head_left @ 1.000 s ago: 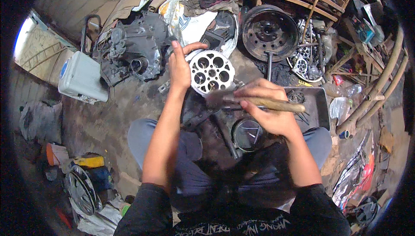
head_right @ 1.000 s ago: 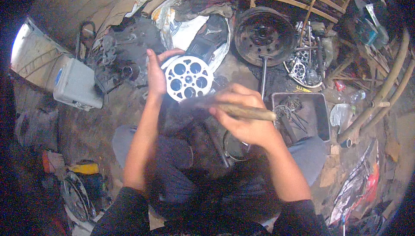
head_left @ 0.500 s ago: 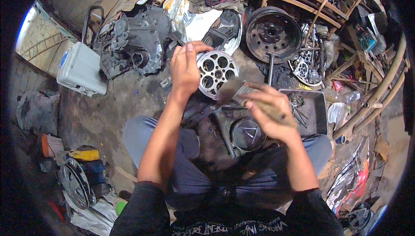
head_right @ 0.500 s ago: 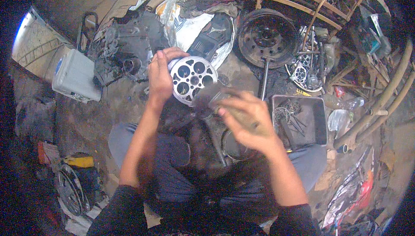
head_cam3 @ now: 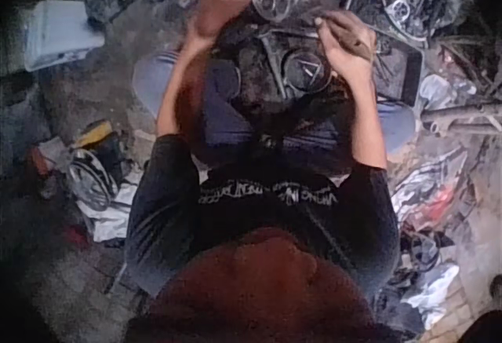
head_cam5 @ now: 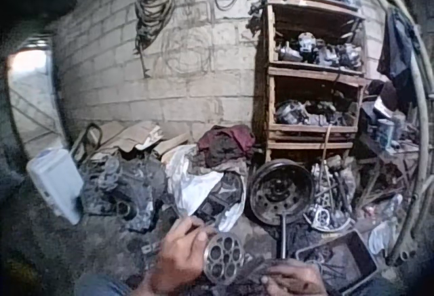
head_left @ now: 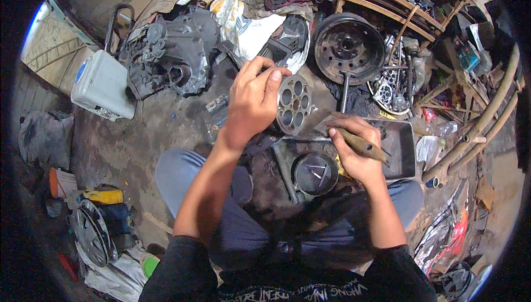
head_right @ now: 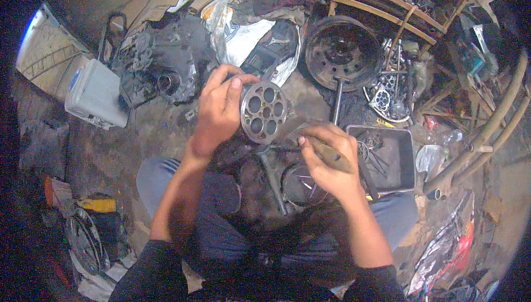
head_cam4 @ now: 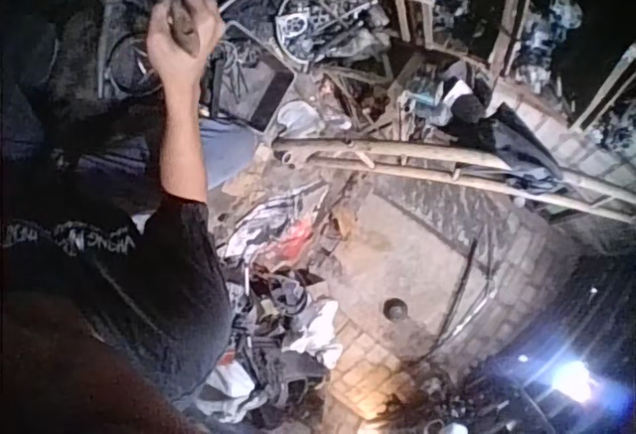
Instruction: The person sits on the floor and uses a screwdriver to scrape and clean the surface of a metallic engine component. They rotate the part to access different areas and occasionally use a hammer to tap the component.
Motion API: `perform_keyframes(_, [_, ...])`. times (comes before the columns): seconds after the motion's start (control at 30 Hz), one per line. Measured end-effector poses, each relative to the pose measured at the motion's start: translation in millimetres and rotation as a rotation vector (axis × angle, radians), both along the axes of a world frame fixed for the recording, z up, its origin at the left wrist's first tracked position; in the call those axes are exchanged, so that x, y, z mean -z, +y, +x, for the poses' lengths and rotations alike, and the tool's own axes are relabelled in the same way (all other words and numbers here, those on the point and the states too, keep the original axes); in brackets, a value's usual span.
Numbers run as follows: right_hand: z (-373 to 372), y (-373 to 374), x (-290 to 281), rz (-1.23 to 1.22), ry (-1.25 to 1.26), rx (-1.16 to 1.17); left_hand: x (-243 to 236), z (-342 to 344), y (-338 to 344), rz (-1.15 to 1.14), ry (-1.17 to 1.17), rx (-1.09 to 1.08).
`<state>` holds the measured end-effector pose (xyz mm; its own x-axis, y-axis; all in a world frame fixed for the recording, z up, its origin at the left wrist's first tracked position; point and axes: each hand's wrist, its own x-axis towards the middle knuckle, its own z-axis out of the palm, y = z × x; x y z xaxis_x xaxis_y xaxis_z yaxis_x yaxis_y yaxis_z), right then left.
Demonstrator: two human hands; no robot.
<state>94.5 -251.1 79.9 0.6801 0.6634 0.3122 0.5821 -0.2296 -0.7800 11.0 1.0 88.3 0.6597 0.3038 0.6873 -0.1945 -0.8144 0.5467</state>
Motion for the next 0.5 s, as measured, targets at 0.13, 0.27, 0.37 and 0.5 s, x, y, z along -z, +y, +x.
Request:
perform_keyframes(0.13, [-19, 0, -24, 0.178, -0.118, -0.106, 5, 6, 0, 0.019, -0.094, 0.025])
perform_keyframes(0.27, [-21, 6, -16, 0.047, -0.085, -0.387, 7, 10, 8, -0.03, -0.109, 0.068])
perform_keyframes(0.37, [-6, 0, -36, 0.039, 0.002, -0.486, 7, 4, 7, -0.069, -0.097, 0.06])
perform_keyframes(0.5, [-20, 21, -34, 0.246, -0.114, -0.3, 4, 15, -1, -0.158, -0.073, 0.099])
